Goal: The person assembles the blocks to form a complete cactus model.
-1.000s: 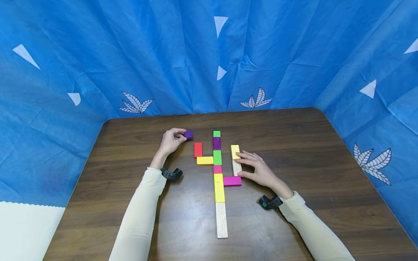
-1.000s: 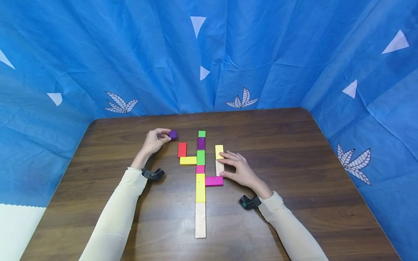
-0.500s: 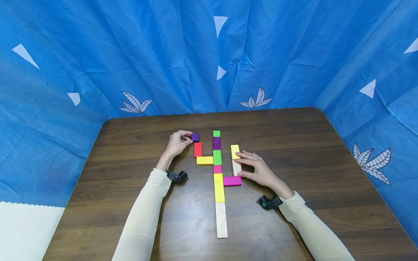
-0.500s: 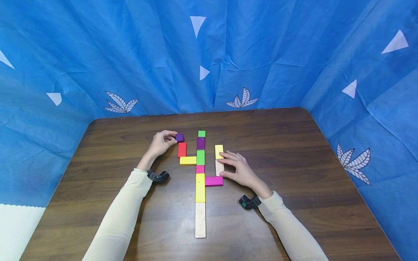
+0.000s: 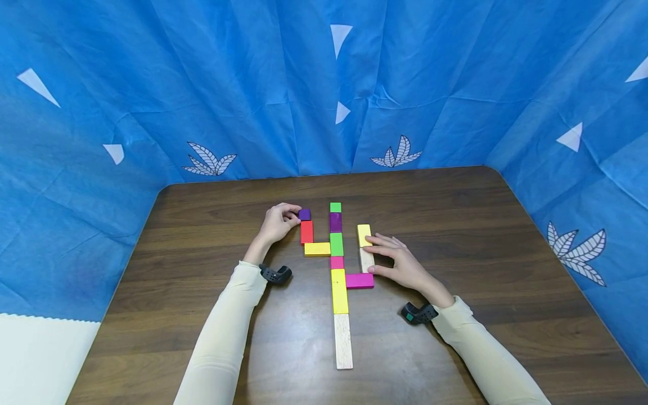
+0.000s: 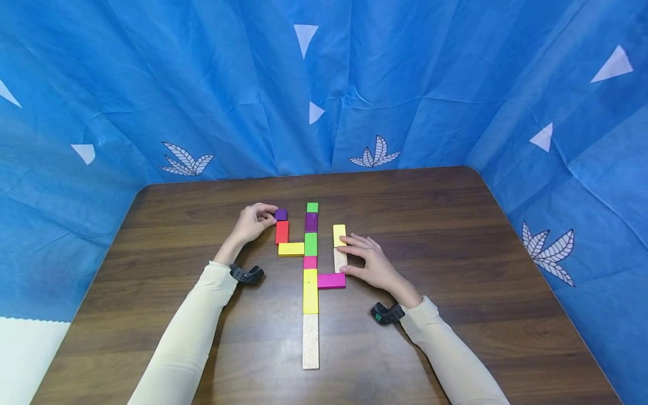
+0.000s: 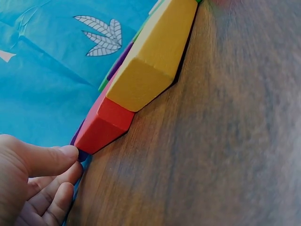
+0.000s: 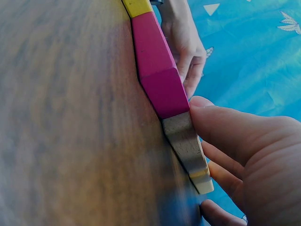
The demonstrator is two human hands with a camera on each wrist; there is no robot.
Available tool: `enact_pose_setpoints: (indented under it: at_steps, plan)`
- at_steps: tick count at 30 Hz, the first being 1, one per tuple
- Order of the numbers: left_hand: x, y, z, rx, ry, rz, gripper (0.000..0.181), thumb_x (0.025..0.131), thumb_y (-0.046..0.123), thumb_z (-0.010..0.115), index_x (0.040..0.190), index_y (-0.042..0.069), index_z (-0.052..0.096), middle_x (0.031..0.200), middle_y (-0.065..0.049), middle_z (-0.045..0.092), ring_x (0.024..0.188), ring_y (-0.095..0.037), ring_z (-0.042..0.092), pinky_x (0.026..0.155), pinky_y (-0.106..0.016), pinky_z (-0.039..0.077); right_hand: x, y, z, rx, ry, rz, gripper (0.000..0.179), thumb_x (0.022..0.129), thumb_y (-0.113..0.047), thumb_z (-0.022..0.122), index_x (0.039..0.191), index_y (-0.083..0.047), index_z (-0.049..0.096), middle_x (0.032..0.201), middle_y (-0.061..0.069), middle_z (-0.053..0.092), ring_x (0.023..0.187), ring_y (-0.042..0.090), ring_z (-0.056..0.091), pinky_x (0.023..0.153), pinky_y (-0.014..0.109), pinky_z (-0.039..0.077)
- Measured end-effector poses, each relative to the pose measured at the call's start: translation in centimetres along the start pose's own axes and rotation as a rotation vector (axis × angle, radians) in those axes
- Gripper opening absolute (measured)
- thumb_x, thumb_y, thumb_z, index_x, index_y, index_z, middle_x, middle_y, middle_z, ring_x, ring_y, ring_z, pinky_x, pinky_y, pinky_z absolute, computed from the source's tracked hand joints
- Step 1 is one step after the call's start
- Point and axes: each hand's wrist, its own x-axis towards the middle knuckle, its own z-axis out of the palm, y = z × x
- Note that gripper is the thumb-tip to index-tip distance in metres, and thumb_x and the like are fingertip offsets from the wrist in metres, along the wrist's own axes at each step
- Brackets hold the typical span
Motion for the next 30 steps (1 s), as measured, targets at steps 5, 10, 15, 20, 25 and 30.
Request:
enact_pose_setpoints:
  at_steps: [5,10,15,20,25,30]
  plan:
    - [0.04,-0.10,-0.07,0.010,-0.014,0.010,0.030,0.087,0.000,0.069,0.116,-0.003,0.068,0.108,-0.018,0.066,0.087,-0.026,0.066,0.077,-0.031,0.054,-0.03,-0.10,-0.07,0.000,-0.002,0.007,0.052,0.085,-0.029,0.076,0.132,-0.013,0.063,0.150,0.007,0.048,0.145,0.035,0.031,0.118,0.061,0.012]
    - [0.07,0.04,-0.25,-0.005,-0.046,0.000,0.032,0.087,-0.003,0.067,0.118,-0.004,0.067,0.110,-0.019,0.065,0.088,-0.028,0.066,0.081,-0.036,0.055,-0.08,-0.12,-0.14,0.000,-0.005,0.003,0.052,0.085,-0.029,0.076,0.133,-0.013,0.062,0.150,0.007,0.048,0.145,0.035,0.031,0.118,0.061,0.012]
    - [0.10,0.12,-0.27,-0.005,-0.059,-0.006,0.033,0.087,-0.005,0.063,0.121,-0.004,0.065,0.111,-0.020,0.065,0.090,-0.029,0.067,0.083,-0.037,0.056,-0.11,-0.04,-0.15,0.000,-0.005,0.001,0.053,0.085,-0.029,0.076,0.133,-0.013,0.062,0.150,0.007,0.048,0.146,0.035,0.031,0.118,0.061,0.012]
    - [-0.05,0.32,-0.18,0.005,-0.053,0.005,0.032,0.087,-0.006,0.062,0.120,-0.004,0.066,0.110,-0.020,0.065,0.089,-0.028,0.066,0.082,-0.036,0.055,-0.14,-0.03,-0.12,0.004,-0.004,0.002,0.052,0.085,-0.029,0.076,0.133,-0.014,0.062,0.150,0.007,0.048,0.146,0.035,0.031,0.118,0.061,0.012]
    - [-0.13,0.51,-0.01,0.008,-0.041,0.014,0.031,0.088,-0.006,0.061,0.119,-0.004,0.067,0.110,-0.019,0.066,0.089,-0.027,0.066,0.081,-0.035,0.055,-0.19,-0.01,-0.09,0.012,-0.001,-0.002,0.052,0.085,-0.029,0.076,0.133,-0.014,0.062,0.150,0.007,0.048,0.145,0.035,0.031,0.118,0.060,0.012]
    - [-0.19,0.43,0.12,0.009,-0.024,0.012,0.030,0.088,-0.006,0.061,0.117,-0.003,0.068,0.111,-0.018,0.066,0.087,-0.024,0.064,0.079,-0.031,0.054,-0.16,0.00,-0.11,0.014,-0.002,-0.008,0.052,0.085,-0.028,0.076,0.133,-0.013,0.062,0.150,0.007,0.048,0.145,0.035,0.031,0.118,0.060,0.012]
